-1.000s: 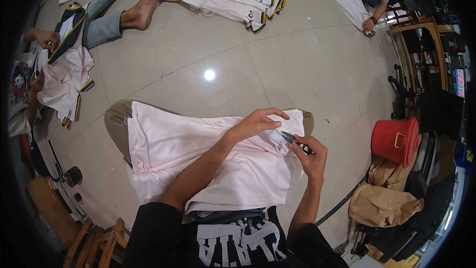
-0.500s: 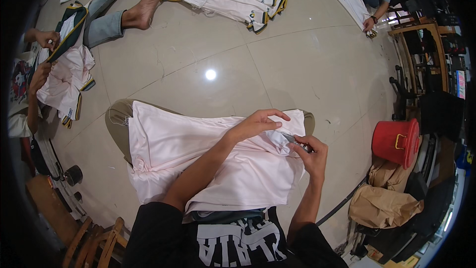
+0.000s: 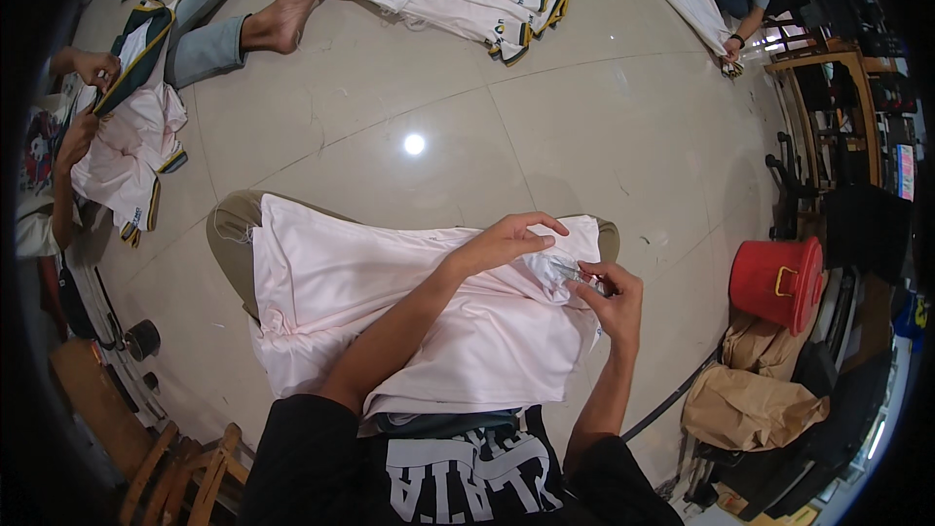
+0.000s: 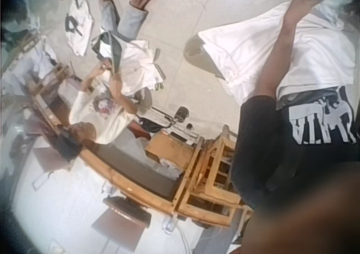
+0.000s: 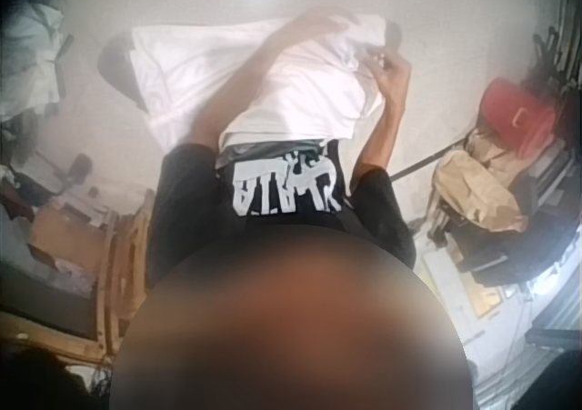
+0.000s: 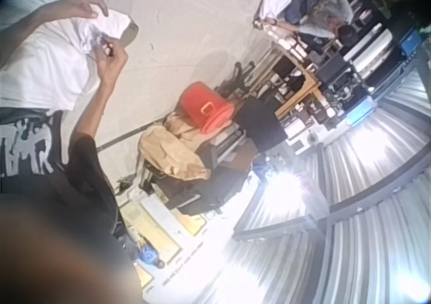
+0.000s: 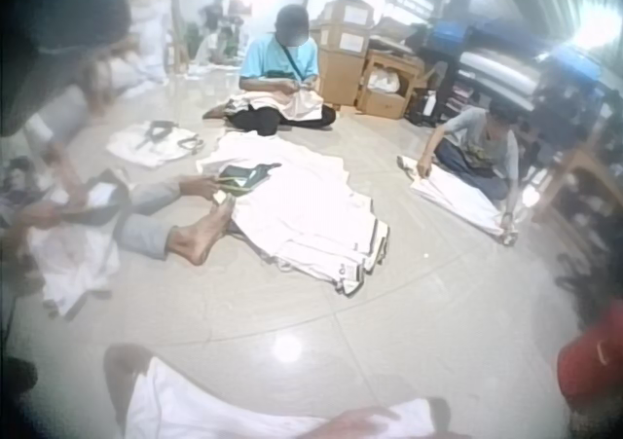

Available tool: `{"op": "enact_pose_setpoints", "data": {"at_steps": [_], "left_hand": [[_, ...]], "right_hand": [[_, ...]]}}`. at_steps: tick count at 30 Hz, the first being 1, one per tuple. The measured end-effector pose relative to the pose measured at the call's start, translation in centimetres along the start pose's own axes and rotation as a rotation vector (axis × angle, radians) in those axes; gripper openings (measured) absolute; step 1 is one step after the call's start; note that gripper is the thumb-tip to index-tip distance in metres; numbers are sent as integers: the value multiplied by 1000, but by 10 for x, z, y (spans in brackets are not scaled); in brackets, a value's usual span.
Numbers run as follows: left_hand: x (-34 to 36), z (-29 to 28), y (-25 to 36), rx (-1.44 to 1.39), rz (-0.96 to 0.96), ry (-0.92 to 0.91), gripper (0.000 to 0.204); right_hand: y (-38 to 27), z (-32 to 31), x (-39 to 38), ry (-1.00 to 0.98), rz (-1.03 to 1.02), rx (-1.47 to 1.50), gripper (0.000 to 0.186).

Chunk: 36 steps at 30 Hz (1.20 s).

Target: The person sits on the floor and uses scissors to cut threads and small pieces from a white fabric garment. They repeatedly adjust the fabric and snip loose threads while other people work nearby.

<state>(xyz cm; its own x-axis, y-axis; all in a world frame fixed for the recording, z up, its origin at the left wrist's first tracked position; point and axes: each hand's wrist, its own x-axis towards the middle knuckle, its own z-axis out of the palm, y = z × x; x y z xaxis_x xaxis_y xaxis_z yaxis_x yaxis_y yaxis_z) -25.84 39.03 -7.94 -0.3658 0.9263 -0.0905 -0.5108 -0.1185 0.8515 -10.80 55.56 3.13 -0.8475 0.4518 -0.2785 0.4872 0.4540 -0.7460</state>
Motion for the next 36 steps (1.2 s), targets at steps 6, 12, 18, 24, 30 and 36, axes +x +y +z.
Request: {"op": "enact_pose_setpoints", "data": {"at_steps": [6,12,18,24,30,36], "left_hand": [[1,-2,-2,-17,-2,-7,29],[1,-1,-1,-17,-29,-21,29],[0,-2,-3,-36,-14,-25,29],[0,-2,-3,-36,-25,-26,29],[1,-2,-1,-19,-23,16,32],[-1,2,9,-3,-25,65,37]], "right_hand": [[-1,1,2,-31,14,115,28],[-9,5,9,-67,21,114,28],[-10,5,13,-79,18,48,27],[-8,2,12,-74,9,10,24],[1,3,16,160,-41,180,32],[-19,29,25,72,-1,69,29]]}}
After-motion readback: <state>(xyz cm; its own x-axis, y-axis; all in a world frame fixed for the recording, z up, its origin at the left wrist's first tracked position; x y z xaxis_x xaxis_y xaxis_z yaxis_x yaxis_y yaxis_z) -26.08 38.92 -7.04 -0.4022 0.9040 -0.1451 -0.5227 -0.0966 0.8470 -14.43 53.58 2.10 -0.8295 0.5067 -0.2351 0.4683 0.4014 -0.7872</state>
